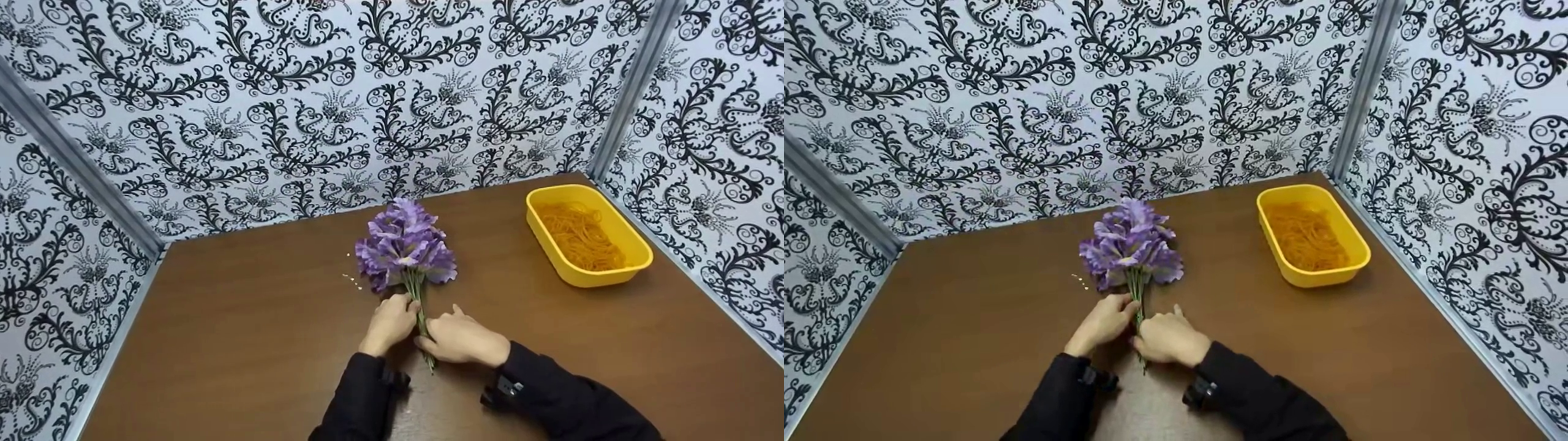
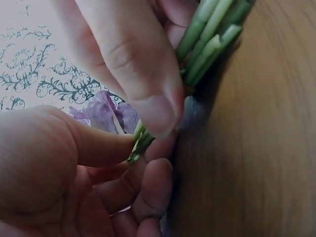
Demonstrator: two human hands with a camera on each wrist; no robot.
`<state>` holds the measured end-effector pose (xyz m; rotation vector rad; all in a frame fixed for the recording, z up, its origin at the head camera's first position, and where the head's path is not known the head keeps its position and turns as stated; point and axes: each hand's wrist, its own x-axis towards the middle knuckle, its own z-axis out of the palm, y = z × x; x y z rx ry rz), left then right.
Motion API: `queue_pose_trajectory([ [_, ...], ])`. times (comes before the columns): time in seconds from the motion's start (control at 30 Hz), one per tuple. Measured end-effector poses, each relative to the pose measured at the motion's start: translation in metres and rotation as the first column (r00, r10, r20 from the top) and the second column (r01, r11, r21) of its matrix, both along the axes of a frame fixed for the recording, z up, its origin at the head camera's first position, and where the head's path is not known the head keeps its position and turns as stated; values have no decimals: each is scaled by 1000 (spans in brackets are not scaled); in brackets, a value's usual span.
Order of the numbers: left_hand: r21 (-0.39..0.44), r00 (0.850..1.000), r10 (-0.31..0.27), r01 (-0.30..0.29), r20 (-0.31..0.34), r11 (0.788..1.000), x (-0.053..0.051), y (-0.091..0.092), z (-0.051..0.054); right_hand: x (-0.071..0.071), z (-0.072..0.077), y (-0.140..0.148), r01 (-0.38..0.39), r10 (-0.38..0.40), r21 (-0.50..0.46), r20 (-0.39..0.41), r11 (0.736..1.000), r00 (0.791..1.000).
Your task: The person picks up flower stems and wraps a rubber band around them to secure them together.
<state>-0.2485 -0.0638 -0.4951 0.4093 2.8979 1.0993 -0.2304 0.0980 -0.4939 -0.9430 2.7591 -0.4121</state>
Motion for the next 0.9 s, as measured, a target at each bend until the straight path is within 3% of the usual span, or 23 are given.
queue_pose_trajectory([
  [0.37,0,1000,11,-11,29,1000,-1,-2,-2,3,-2,1,-3,2,-31,-31,1000,1000],
  [0.53,38,1000,3,-3,2,999,-1,-5,-2,2,-2,6,-10,9,-62,-13,998,1000],
  [0.73,91,1000,-13,11,24,996,1,-13,-2,3,2,19,-37,37,-121,-5,992,999],
  [0.9,99,1000,-15,16,-16,995,5,-24,1,2,7,33,-12,-14,-198,-128,980,992],
])
